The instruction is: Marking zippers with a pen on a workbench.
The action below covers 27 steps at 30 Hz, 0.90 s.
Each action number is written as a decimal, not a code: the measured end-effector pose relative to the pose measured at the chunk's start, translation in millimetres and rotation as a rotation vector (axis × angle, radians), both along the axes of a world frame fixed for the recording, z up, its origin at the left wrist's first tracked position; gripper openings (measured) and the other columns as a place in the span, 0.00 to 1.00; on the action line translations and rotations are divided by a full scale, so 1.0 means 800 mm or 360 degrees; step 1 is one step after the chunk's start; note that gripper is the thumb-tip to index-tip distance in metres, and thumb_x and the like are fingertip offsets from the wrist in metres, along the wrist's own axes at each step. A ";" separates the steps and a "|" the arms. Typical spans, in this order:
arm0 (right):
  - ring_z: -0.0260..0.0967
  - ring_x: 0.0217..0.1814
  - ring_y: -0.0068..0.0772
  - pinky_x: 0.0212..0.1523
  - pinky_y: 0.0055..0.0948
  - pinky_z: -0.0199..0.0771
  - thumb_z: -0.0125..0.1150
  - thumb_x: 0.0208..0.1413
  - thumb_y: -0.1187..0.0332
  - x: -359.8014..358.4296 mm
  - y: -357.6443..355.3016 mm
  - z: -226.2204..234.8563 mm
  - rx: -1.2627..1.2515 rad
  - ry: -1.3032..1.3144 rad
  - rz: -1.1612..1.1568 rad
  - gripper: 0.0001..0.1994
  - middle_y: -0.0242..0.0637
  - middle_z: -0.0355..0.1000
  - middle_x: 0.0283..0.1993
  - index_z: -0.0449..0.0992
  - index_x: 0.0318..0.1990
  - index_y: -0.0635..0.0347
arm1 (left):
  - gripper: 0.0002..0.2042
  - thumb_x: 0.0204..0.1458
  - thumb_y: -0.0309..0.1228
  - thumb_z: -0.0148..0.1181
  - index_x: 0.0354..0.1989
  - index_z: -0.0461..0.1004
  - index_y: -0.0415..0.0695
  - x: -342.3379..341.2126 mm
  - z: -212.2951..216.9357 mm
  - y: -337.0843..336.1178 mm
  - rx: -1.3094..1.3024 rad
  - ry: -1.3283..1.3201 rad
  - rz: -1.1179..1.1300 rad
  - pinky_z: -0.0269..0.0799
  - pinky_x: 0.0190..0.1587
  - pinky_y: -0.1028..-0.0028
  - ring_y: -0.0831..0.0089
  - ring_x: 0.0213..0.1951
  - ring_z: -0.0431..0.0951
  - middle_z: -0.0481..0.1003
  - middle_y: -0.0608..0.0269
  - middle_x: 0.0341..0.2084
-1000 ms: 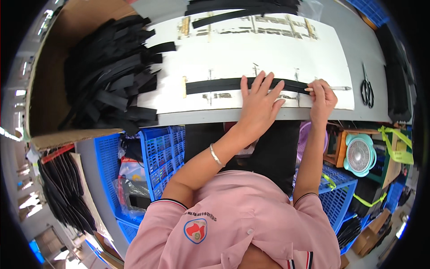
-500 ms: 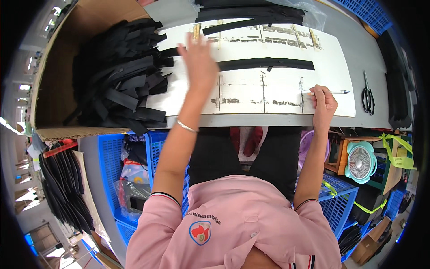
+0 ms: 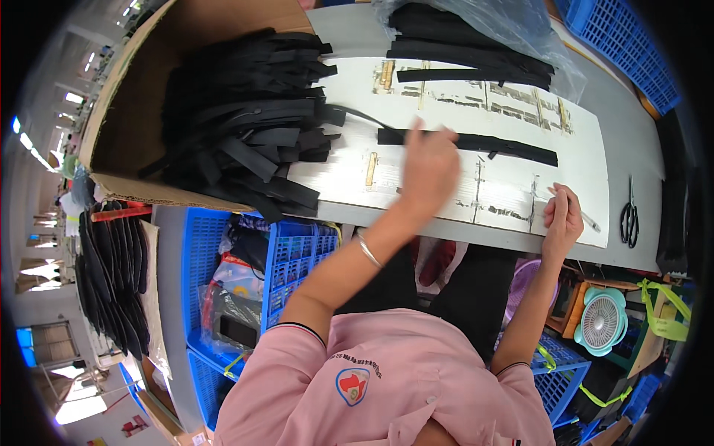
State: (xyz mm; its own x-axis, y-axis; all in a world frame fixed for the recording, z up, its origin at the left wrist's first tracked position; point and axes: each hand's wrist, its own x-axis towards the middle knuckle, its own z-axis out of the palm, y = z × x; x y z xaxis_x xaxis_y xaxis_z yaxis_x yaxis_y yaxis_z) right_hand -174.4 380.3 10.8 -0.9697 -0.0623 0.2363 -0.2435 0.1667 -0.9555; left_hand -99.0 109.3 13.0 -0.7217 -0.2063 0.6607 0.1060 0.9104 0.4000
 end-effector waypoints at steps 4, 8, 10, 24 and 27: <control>0.63 0.29 0.15 0.30 0.17 0.65 0.50 0.74 0.68 0.025 -0.015 0.009 0.0227 0.0129 -0.0132 0.15 0.29 0.72 0.30 0.74 0.61 0.61 | 0.02 0.50 0.22 0.64 0.32 0.79 0.39 0.012 -0.021 0.107 0.0435 -0.0078 -0.0375 0.60 0.70 0.49 0.55 0.57 0.78 0.80 0.53 0.44; 0.77 0.51 0.33 0.58 0.34 0.74 0.54 0.70 0.71 0.073 -0.040 -0.017 0.0685 0.0457 -0.0190 0.13 0.40 0.81 0.45 0.76 0.57 0.65 | 0.17 0.52 0.19 0.59 0.52 0.75 0.34 0.006 -0.022 0.144 0.0528 -0.0132 -0.0481 0.57 0.71 0.48 0.43 0.65 0.69 0.74 0.42 0.56; 0.75 0.58 0.45 0.61 0.40 0.71 0.60 0.63 0.75 0.094 -0.056 0.002 0.0863 0.0689 0.0004 0.12 0.45 0.78 0.54 0.79 0.53 0.62 | 0.27 0.50 0.16 0.56 0.63 0.67 0.30 0.014 -0.021 0.136 0.0683 -0.0172 -0.0580 0.50 0.74 0.48 0.42 0.70 0.62 0.66 0.38 0.65; 0.73 0.65 0.40 0.72 0.54 0.55 0.73 0.51 0.66 0.080 -0.009 -0.007 0.1371 0.0895 -0.0033 0.25 0.38 0.77 0.59 0.75 0.58 0.55 | 0.25 0.55 0.40 0.69 0.59 0.76 0.40 0.072 0.021 0.046 -0.0027 -0.0686 -0.0304 0.27 0.73 0.36 0.59 0.66 0.70 0.74 0.55 0.60; 0.70 0.69 0.42 0.76 0.56 0.46 0.71 0.54 0.69 0.073 0.016 -0.011 0.1391 0.0808 -0.0112 0.23 0.34 0.77 0.62 0.74 0.59 0.54 | 0.26 0.55 0.40 0.69 0.60 0.75 0.40 0.080 0.017 0.042 0.0021 -0.0669 -0.0288 0.26 0.71 0.33 0.59 0.66 0.69 0.74 0.55 0.61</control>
